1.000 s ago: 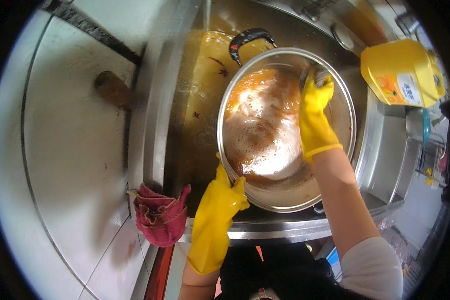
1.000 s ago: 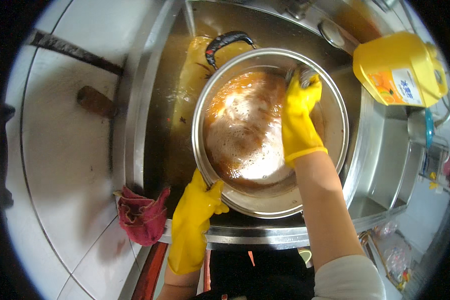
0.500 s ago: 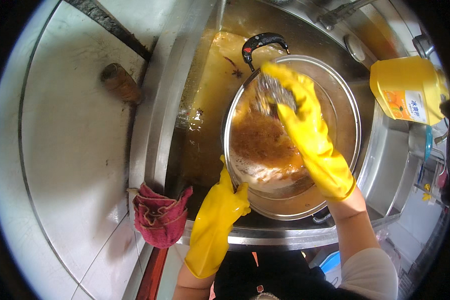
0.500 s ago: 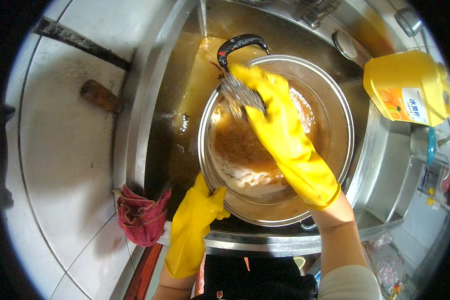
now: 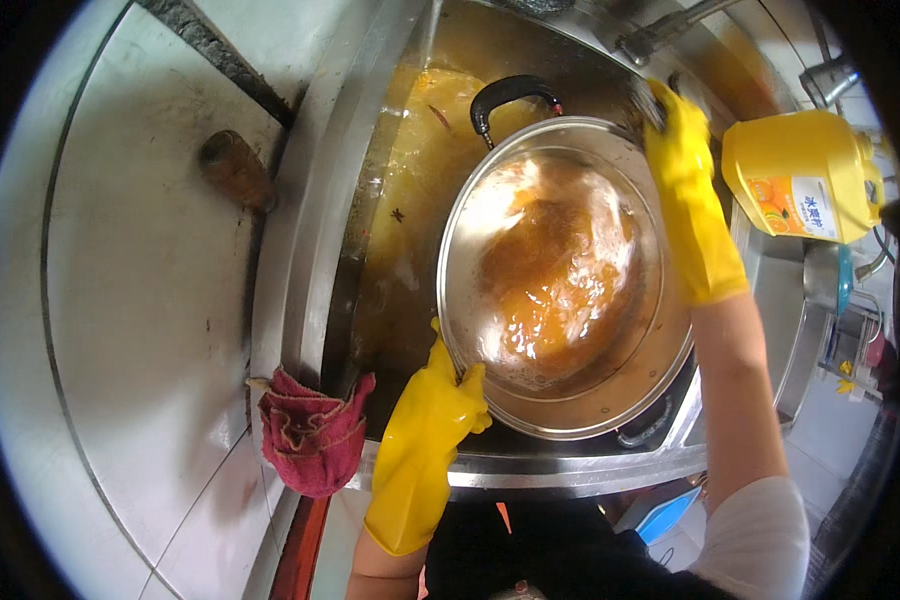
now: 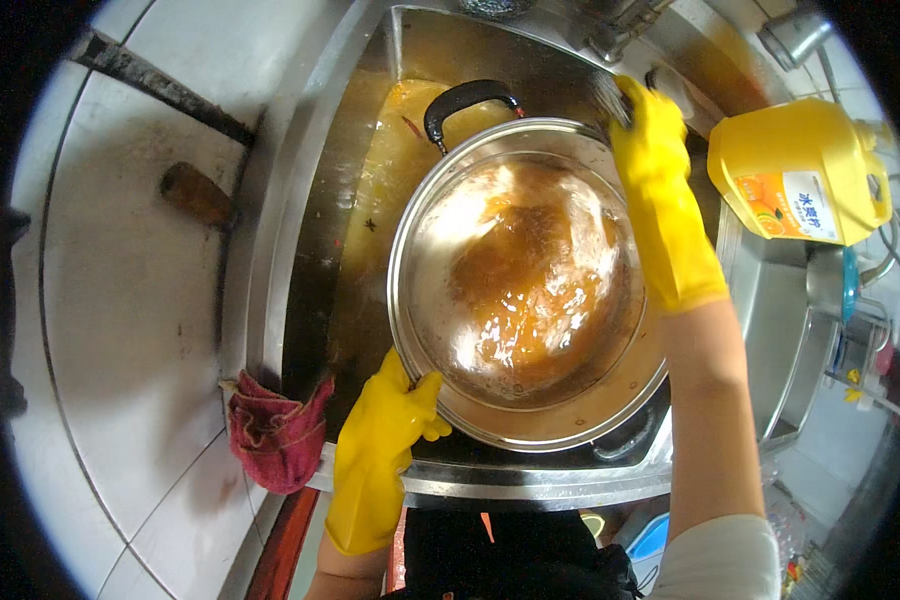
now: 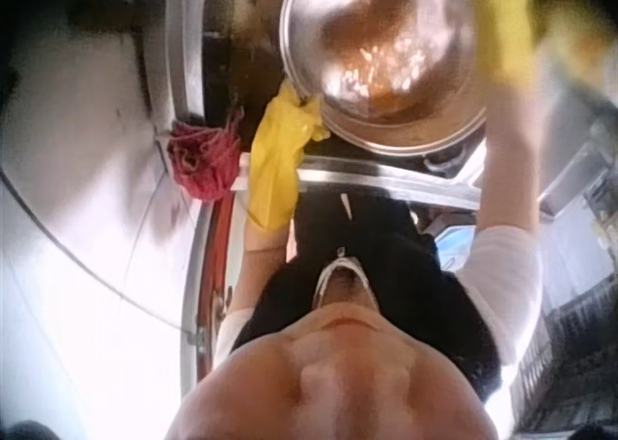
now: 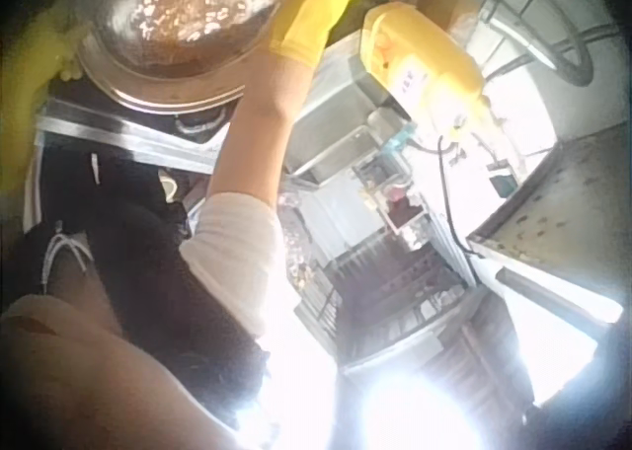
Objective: The person scrubs a large stainless steel pot with a steel wool pad and yellow rubber gloves, then rinses it under running water. They place the cleaned pot on a countertop and remove the gloves.
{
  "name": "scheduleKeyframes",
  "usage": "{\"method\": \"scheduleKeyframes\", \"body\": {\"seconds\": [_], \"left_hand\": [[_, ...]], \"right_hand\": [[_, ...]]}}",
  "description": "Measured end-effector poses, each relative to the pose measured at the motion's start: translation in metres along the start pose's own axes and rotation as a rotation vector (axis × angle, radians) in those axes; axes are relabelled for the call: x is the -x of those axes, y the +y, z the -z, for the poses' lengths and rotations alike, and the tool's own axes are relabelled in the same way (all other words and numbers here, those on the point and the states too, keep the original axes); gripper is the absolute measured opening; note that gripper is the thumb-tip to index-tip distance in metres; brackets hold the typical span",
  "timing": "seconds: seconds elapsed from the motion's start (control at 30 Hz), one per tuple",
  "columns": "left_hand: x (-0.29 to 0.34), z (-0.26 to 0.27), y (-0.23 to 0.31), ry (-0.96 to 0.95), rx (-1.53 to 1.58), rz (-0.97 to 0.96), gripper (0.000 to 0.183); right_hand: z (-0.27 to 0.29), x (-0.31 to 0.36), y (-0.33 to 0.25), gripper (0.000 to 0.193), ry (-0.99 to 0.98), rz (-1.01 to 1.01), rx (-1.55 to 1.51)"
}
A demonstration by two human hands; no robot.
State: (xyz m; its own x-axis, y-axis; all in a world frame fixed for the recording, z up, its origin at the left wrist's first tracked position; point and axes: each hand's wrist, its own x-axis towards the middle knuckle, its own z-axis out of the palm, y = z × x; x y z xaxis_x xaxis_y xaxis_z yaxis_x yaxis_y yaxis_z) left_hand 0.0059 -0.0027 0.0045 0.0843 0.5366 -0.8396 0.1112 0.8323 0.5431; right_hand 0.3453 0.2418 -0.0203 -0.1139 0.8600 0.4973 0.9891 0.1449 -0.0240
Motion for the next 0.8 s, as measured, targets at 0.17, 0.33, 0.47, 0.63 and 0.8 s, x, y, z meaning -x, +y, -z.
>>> {"method": "scheduleKeyframes", "body": {"seconds": [0.17, 0.33, 0.47, 0.63, 0.8], "left_hand": [[0.0, 0.0, 0.002, 0.008, -0.121, 0.017, 0.053], [0.001, 0.001, 0.002, 0.003, -0.122, 0.018, 0.051], [0.005, -0.003, 0.005, 0.028, -0.054, 0.022, 0.045], [0.007, -0.006, 0.009, 0.029, -0.013, 0.003, 0.043], [0.004, -0.005, 0.005, 0.018, -0.019, 0.0, 0.043]], "right_hand": [[0.022, 0.147, -0.009, 0.029, -0.249, 0.006, -0.19], [0.002, 0.222, -0.08, 0.073, -0.822, -0.477, -0.116], [-0.004, 0.219, -0.081, 0.087, -1.364, -0.724, -0.096], [0.025, 0.184, -0.03, 0.05, -0.255, -1.471, -0.932], [0.006, 0.112, -0.007, 0.054, 0.416, -1.458, -1.002]]}}
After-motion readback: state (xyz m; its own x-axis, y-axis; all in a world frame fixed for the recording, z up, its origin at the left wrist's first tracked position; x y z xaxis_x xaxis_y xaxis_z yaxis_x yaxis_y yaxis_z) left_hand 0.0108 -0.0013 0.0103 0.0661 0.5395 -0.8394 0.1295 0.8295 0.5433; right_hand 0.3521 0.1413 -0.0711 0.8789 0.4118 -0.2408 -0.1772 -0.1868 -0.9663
